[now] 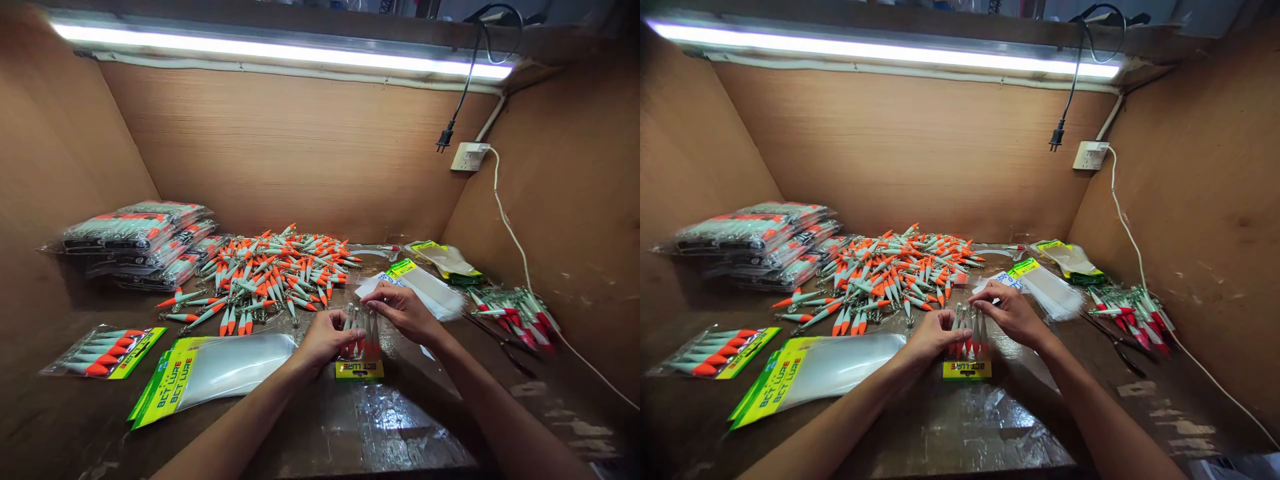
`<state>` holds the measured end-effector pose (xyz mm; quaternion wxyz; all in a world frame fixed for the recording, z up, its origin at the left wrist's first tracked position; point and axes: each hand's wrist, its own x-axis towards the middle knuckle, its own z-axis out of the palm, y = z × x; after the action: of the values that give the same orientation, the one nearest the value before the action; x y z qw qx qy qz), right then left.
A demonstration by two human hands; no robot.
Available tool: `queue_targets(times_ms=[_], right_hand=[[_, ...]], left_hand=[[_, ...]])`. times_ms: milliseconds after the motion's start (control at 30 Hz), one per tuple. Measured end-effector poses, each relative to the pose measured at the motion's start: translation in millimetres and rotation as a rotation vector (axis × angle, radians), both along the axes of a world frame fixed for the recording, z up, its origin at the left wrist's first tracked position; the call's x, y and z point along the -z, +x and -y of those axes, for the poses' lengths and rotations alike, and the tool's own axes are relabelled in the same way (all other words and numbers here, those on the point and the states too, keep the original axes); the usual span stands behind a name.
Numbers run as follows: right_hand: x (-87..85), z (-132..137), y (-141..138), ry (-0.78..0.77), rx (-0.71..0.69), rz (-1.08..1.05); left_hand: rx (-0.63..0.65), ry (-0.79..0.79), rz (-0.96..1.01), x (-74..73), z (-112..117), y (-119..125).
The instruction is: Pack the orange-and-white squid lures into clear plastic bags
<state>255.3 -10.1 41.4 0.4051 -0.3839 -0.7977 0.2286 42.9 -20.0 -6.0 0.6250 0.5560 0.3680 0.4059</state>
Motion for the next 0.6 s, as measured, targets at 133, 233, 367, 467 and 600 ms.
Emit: queue_targets(times_ms=[133,233,367,467,600], right_hand=[[-1.6,1.5,-1.1,-0.003,0.028,-0.022],[-1.7,1.3,0.1,-0.015,0.014,-0.015],[-1.0,1.5,-0.5,-0.005,0.001,-0.007],[-0.2,2.1,-2.4,-0.009,0.000,0.004],[0.1,2.7,-2.7,-0.018,-0.013,0.017]], left_hand=[[-0.030,0.009,0.003,-1.7,0.3,2.1],[-0.037,-0.007,0.019,-4.1,1.7,2.6],[0.032,0.033,0.043,-3.7,2.8,3.5],[0.050,0.035,-0.019,-0.6,2.8,6.0],[-0.059,0.018,-0.038,3.7,2.2,8.8]])
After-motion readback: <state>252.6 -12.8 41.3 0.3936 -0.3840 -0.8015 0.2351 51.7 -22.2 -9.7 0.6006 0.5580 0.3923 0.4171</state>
